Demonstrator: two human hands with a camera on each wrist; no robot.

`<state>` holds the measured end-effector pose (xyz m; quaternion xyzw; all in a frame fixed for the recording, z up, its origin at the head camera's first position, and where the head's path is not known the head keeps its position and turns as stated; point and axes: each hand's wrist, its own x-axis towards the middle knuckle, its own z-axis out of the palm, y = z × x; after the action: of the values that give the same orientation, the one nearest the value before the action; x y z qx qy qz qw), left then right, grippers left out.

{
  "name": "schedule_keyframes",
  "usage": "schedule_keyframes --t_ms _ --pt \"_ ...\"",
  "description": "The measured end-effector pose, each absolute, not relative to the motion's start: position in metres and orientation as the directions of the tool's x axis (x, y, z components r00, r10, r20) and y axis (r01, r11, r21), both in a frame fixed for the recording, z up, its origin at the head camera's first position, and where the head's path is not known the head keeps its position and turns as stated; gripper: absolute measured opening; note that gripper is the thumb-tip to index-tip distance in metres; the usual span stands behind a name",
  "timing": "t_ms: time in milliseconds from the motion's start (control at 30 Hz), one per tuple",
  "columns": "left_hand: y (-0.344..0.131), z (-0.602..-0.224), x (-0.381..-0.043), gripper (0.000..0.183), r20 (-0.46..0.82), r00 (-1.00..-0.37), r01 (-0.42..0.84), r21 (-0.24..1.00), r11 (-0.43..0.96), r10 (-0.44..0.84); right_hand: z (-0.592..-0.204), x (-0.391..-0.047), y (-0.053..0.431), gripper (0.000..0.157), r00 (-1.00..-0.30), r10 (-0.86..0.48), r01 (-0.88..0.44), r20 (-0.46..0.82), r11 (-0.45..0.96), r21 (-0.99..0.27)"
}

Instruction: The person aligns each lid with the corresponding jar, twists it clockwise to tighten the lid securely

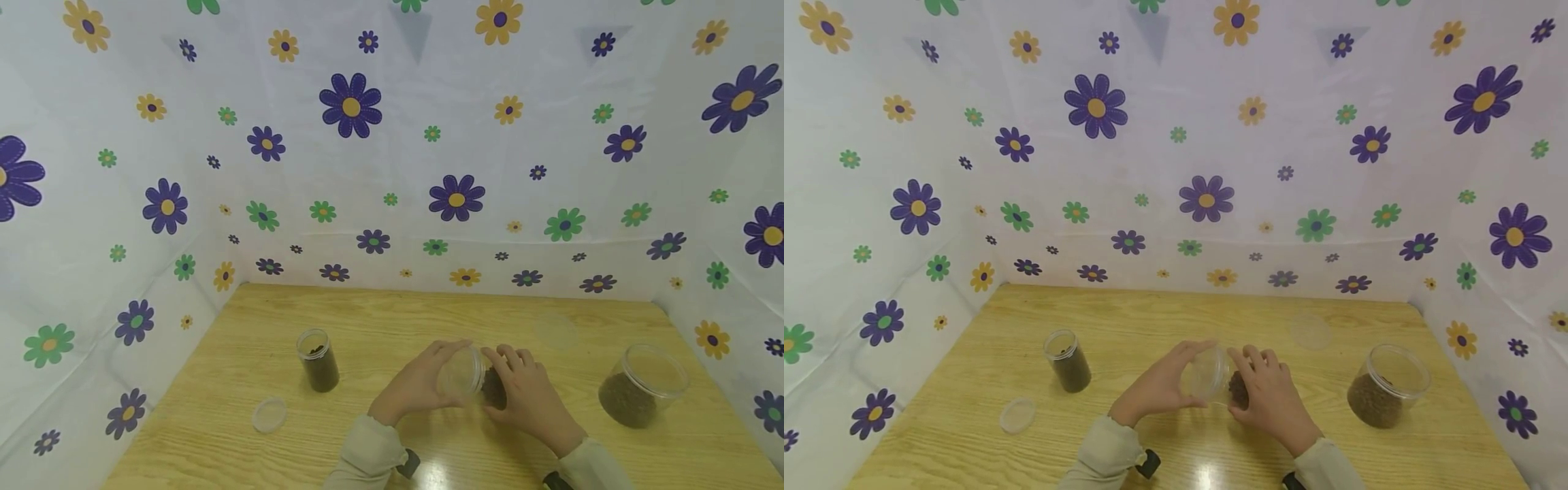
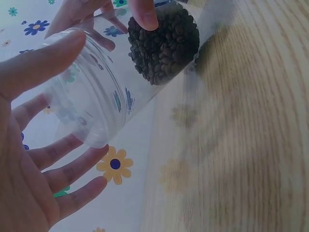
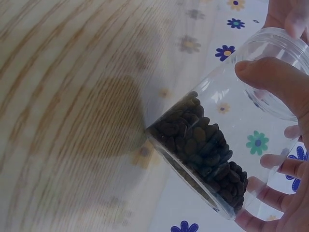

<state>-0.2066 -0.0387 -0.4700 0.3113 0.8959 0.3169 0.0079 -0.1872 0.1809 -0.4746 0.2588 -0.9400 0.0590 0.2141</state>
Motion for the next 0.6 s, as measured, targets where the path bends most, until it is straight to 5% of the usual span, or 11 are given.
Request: schedule_keyframes --t_ms 333,600 --pt "-0.0384 -0.4720 -0.2073 0.102 0.143 -0.822 0.513 0.609 0.605 0.552 -0.4744 -0.1869 0.1804 0.095 -0.772 -0.461 -0.512 0.437 0.859 0.000" --pt "-0.0363 -0.4733 -0.2083 0.109 0.237 -0.753 0.625 0.550 0.553 0.614 -0.4747 -0.1867 0.1802 0.095 -0.771 -0.459 -0.511 0.441 0.860 0.003"
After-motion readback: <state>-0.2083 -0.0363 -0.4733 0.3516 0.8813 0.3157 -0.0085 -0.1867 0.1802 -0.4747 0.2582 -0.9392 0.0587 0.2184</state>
